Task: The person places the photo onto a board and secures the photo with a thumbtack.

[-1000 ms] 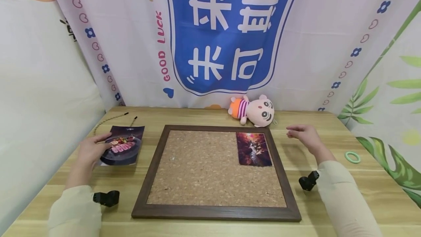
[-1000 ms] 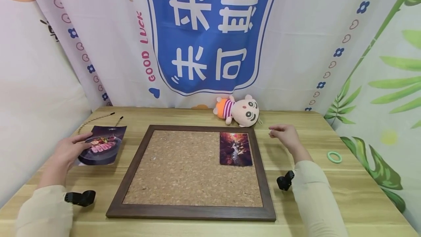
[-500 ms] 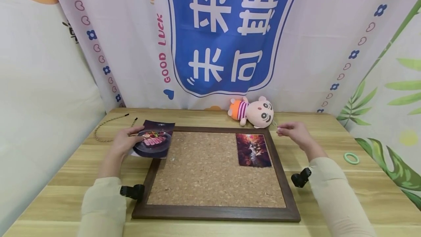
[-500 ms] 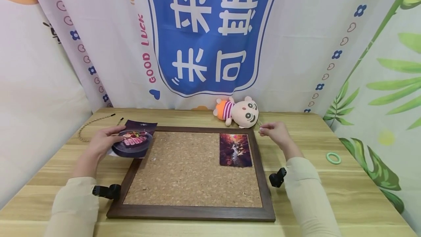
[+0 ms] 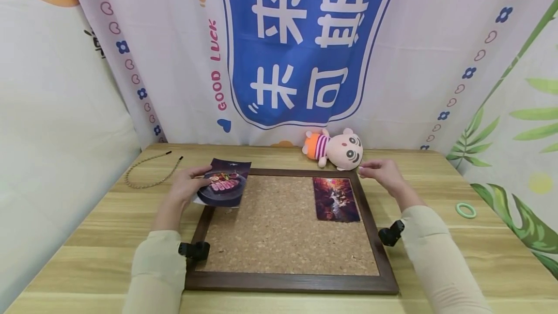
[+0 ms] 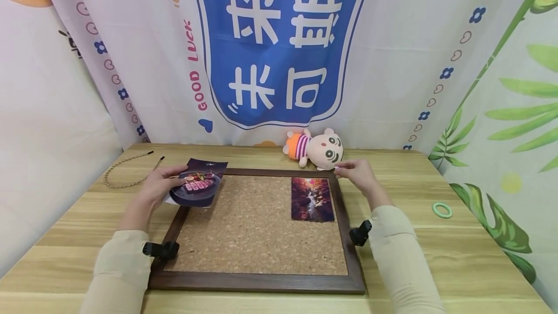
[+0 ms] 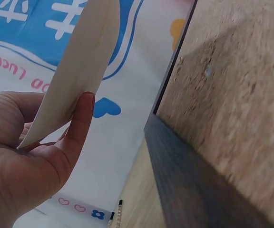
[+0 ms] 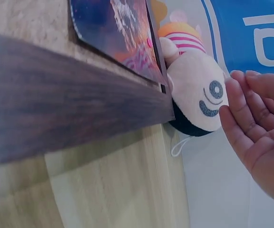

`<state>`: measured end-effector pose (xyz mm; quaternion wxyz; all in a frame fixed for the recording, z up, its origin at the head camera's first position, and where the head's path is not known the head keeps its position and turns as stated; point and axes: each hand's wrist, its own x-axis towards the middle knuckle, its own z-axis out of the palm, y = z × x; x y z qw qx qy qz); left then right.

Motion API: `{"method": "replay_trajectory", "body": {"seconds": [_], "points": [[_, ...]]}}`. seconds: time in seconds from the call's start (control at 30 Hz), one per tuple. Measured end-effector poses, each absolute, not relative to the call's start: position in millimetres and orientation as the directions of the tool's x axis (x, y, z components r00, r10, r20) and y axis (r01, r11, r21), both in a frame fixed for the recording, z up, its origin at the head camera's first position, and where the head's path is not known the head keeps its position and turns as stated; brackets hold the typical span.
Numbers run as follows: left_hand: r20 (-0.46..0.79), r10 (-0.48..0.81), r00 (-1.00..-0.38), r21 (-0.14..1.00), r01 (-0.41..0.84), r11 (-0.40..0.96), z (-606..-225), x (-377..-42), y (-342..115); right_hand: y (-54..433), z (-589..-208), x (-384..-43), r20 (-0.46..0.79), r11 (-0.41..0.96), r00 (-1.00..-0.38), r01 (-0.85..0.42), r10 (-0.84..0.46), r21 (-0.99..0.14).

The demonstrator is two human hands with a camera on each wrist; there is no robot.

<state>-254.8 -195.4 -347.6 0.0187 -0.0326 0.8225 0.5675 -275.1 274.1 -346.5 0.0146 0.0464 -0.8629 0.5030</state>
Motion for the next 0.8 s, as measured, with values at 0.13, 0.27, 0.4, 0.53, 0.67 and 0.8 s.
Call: {"method": "replay_trajectory", "body": {"seconds": [0.13,0.27,0.4,0.53,0.67,0.8], "points": [[-0.063,-0.029,-0.998,0.942,-0.069,0.327,-350,-257,-190,268,-343,-277,0.087,0.486,-0.994,-0.108,-0.066,-0.867],[-0.075,-0.028,-0.997,0.942,-0.080,0.326,-352,-259,-184,256,-336,-283,0.131,0.465,-0.989,-0.148,-0.068,-0.873],[-0.081,-0.029,-0.996,0.942,-0.086,0.325,-353,-261,-178,236,-326,-291,0.147,0.436,-0.986,-0.169,-0.083,-0.884],[-0.075,-0.040,-0.996,0.941,-0.084,0.329,-356,-264,-171,211,-316,-295,0.139,0.418,-0.984,-0.173,-0.111,-0.892],[-0.085,-0.047,-0.995,0.944,-0.096,0.317,-361,-267,-164,187,-313,-299,0.185,0.406,-0.974,-0.224,-0.133,-0.886],[-0.081,-0.043,-0.996,0.954,-0.090,0.284,-368,-269,-159,164,-318,-302,0.198,0.383,-0.968,-0.243,-0.152,-0.891]]}}
